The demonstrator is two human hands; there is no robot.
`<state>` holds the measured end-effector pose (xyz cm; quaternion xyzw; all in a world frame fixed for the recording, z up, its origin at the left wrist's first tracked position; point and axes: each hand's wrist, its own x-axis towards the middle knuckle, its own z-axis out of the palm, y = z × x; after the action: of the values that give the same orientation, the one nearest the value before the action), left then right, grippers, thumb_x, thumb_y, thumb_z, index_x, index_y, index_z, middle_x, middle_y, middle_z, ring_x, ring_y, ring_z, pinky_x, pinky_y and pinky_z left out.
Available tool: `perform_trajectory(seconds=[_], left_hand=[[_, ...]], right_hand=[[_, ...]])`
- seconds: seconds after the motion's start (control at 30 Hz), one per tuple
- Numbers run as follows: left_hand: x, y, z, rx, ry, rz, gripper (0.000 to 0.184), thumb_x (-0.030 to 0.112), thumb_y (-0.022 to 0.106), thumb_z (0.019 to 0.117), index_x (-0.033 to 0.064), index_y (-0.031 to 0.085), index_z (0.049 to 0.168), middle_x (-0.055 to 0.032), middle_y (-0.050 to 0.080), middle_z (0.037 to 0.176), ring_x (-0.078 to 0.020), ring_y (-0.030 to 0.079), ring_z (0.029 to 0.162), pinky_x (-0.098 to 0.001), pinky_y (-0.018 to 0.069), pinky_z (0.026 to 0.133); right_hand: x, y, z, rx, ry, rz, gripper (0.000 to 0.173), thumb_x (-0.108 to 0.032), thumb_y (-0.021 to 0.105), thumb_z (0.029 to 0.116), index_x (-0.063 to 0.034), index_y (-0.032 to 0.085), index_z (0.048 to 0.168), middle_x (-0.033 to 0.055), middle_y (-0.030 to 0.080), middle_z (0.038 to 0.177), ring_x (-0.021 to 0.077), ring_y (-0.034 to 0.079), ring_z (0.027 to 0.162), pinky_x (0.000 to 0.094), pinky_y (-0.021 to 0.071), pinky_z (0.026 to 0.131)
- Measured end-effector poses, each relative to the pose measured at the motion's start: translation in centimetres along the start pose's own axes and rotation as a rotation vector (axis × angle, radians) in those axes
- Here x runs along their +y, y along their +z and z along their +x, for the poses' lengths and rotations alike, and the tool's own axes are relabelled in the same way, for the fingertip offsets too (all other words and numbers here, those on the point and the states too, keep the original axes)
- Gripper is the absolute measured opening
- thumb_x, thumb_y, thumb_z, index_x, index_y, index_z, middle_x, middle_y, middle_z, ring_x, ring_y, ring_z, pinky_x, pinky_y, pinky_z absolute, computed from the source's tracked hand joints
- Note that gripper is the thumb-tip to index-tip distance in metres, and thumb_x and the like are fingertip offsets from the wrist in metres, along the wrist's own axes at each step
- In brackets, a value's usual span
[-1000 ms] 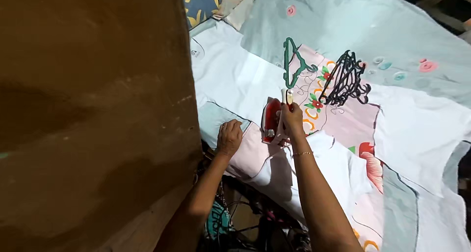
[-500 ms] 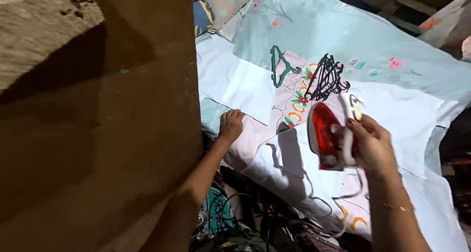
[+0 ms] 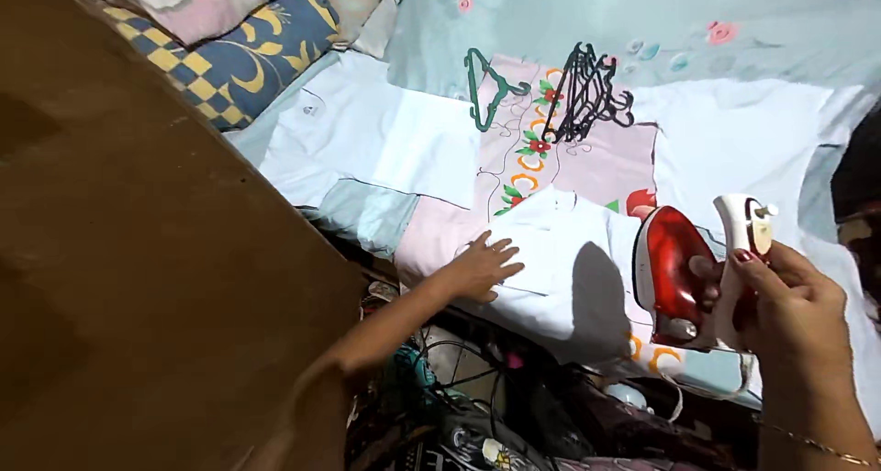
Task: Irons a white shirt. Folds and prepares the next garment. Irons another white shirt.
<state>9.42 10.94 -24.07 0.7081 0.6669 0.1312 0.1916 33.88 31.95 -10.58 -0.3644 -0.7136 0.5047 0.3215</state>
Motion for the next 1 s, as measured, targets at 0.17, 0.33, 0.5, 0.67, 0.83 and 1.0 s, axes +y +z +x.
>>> perform_trajectory(seconds=[0.17, 0.33, 0.5, 0.67, 0.83, 1.0], left_hand=[[1.4, 2.7, 2.5, 0.124, 0.069, 0.129, 0.023, 0.002, 0.049, 0.1025, -0.0071, 0.066, 0.116, -0.0266, 0.068, 0.124, -0.0430, 0.064, 0.121, -0.0582, 0.0502, 0.098], [-1.2, -4.3, 4.3, 0.295, -0.302, -0.244, 0.033, 0.007, 0.049, 0.1060, -0.0020, 0.065, 0.133, -0.0268, 0.071, 0.119, -0.0428, 0.068, 0.113, -0.0587, 0.0502, 0.101], [-11.6, -8.5, 3.3, 0.710, -0.799, -0.550, 0.034, 0.012, 0.052, 0.1052, -0.0072, 0.062, 0.132, -0.0300, 0.065, 0.128, -0.0433, 0.062, 0.123, -0.0596, 0.0455, 0.106], [-12.6, -6.5, 1.5, 0.786, -0.951, -0.692, 0.050, 0.016, 0.059, 0.1014, -0.0006, 0.048, 0.147, -0.0260, 0.062, 0.135, -0.0397, 0.062, 0.123, -0.0581, 0.0489, 0.102], [-6.3, -3.5, -1.1, 0.785, -0.785, -0.420, 0.054, 0.016, 0.060, 0.1015, -0.0045, 0.044, 0.149, -0.0289, 0.053, 0.145, -0.0410, 0.057, 0.130, -0.0545, 0.0480, 0.107], [-3.2, 1.8, -2.8, 0.766, -0.745, -0.321, 0.048, 0.013, 0.066, 0.0984, -0.0043, 0.054, 0.142, -0.0267, 0.050, 0.149, -0.0405, 0.050, 0.138, -0.0541, 0.0427, 0.114]], right_hand=[[0.1, -0.6, 0.0, 0.044, 0.026, 0.051, 0.021, -0.010, 0.045, 0.1042, -0.0076, 0.055, 0.123, -0.0122, 0.063, 0.074, -0.0015, 0.059, 0.053, 0.0166, 0.0536, 0.049], [0.9, -1.1, 0.1, 0.059, 0.055, 0.030, 0.026, -0.008, 0.048, 0.1041, -0.0041, 0.053, 0.129, -0.0102, 0.063, 0.080, -0.0016, 0.060, 0.057, 0.0175, 0.0550, 0.053], [2.2, -0.3, -0.1, -0.048, 0.065, -0.080, 0.035, -0.008, 0.053, 0.1012, 0.0014, 0.052, 0.135, -0.0033, 0.063, 0.087, -0.0005, 0.060, 0.061, 0.0194, 0.0545, 0.057], [4.0, 2.0, -0.5, -0.202, 0.217, -0.139, 0.039, -0.011, 0.054, 0.1026, 0.0017, 0.050, 0.140, 0.0008, 0.062, 0.082, 0.0038, 0.058, 0.057, 0.0228, 0.0532, 0.055], [7.4, 4.5, -0.9, -0.295, 0.275, -0.300, 0.041, -0.020, 0.060, 0.1028, -0.0006, 0.055, 0.138, 0.0066, 0.065, 0.086, 0.0086, 0.057, 0.059, 0.0282, 0.0521, 0.056], [9.4, 8.0, -0.5, -0.108, 0.257, -0.322, 0.041, -0.025, 0.059, 0.1040, 0.0005, 0.057, 0.136, 0.0135, 0.067, 0.092, 0.0180, 0.062, 0.067, 0.0395, 0.0549, 0.064]])
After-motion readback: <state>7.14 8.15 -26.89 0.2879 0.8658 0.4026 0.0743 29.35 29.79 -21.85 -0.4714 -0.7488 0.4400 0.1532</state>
